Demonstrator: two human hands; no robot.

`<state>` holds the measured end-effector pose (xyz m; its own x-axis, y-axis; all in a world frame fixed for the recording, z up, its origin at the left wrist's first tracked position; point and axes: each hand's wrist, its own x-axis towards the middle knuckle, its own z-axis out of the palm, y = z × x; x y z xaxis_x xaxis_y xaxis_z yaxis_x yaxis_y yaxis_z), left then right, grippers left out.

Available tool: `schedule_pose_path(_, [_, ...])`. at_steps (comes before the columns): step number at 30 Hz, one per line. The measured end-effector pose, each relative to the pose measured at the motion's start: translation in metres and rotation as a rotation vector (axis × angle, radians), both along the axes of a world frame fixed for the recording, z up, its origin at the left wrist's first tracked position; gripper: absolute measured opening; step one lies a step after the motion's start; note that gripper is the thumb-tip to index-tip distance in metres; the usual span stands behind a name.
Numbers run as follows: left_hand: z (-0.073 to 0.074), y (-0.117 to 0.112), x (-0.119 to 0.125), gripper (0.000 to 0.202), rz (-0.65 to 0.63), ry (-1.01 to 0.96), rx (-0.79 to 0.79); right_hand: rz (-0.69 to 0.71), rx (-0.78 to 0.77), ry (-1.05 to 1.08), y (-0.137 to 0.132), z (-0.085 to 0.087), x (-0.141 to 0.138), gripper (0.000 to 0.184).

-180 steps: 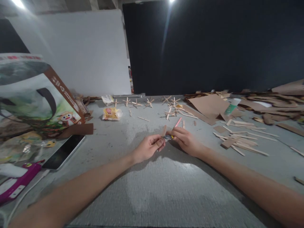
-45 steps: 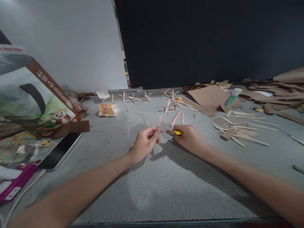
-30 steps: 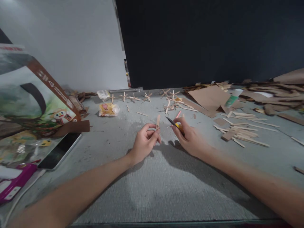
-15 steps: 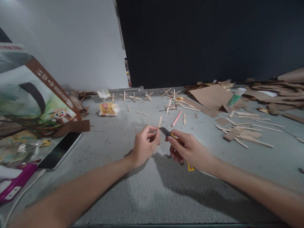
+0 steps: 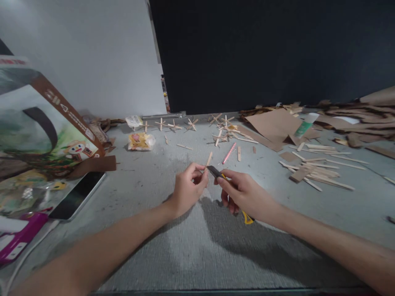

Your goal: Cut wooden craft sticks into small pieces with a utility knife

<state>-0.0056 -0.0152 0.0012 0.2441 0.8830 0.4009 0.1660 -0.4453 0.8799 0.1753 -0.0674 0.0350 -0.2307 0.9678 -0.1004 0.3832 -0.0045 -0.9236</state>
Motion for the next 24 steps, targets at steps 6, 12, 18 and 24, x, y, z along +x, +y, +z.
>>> schedule_pose_path(6, [-0.005,0.003,-0.001,0.027,-0.013,0.055,0.026,-0.009,-0.029,-0.052,0.001,0.005,0.001,0.021])
schedule_pose_path(12, [-0.006,0.003,-0.001,0.022,-0.009,0.121,0.056,-0.012,-0.066,-0.087,0.004,0.006,0.003,0.018])
schedule_pose_path(18, [-0.005,0.002,-0.001,0.023,-0.004,0.111,0.040,-0.003,-0.141,-0.048,0.009,0.003,0.005,0.016])
schedule_pose_path(24, [-0.007,0.005,-0.001,0.027,-0.007,0.121,0.010,0.038,-0.188,0.068,0.013,0.000,0.007,0.019])
